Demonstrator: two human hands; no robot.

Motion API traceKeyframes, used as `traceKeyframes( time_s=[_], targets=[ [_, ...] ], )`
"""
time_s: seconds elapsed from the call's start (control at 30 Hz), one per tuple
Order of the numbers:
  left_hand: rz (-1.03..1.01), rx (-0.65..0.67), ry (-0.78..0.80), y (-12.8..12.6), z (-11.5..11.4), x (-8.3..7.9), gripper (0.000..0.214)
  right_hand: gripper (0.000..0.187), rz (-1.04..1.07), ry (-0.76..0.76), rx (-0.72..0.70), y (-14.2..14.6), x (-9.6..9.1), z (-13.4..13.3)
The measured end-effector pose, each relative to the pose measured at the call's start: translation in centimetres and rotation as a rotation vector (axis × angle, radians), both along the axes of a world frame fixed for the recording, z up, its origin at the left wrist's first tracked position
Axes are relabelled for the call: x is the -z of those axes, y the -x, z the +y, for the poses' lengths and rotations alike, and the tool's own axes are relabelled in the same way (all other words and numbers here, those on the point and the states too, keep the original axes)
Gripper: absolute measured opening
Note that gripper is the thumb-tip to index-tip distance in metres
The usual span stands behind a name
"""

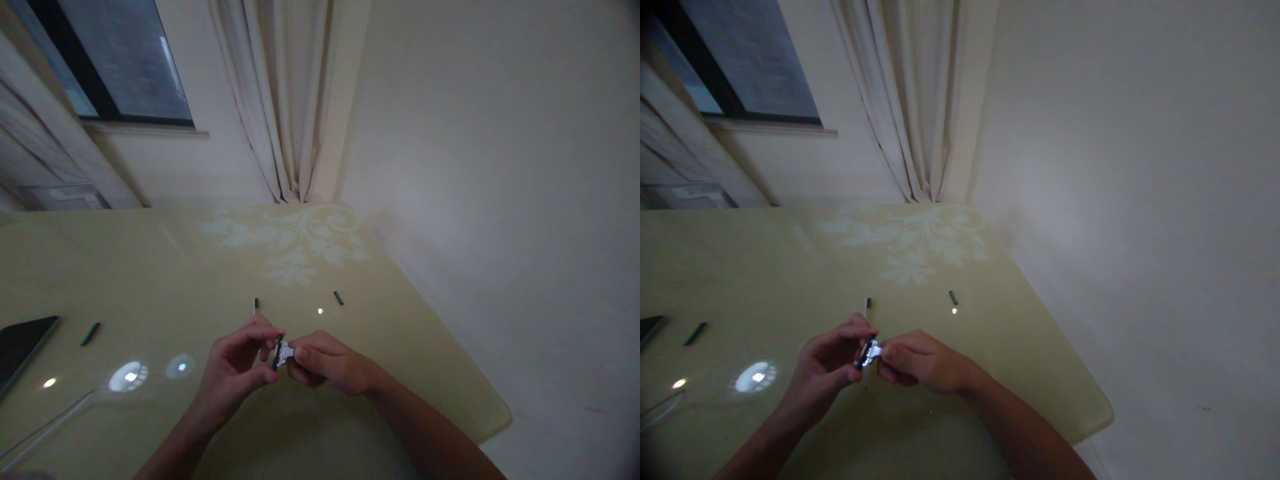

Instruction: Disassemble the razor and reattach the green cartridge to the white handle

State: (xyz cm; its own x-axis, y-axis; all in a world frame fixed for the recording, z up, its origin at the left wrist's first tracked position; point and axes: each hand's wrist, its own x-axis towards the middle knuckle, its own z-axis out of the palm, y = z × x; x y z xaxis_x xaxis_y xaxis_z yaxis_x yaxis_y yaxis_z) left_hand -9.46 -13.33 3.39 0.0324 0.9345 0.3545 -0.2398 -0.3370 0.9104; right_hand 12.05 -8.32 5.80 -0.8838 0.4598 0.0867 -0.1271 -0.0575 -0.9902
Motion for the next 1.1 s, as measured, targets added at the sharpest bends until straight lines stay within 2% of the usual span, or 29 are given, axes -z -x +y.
traceKeyframes(
  time_s=[0.8, 1.1],
  targets=[
    [-0.004, -0.015, -0.027, -0.16, -0.12, -0.36, 0.04, 0.064, -0.047, -0.061, 0.015, -0.32, -0.47, 0.14],
    [0.033, -0.039, -0.046, 0.09, -0.26, -0.01, 0.04, 0.067, -0.079, -0.072, 0.009, -0.43, -0.26, 0.29]
  ],
)
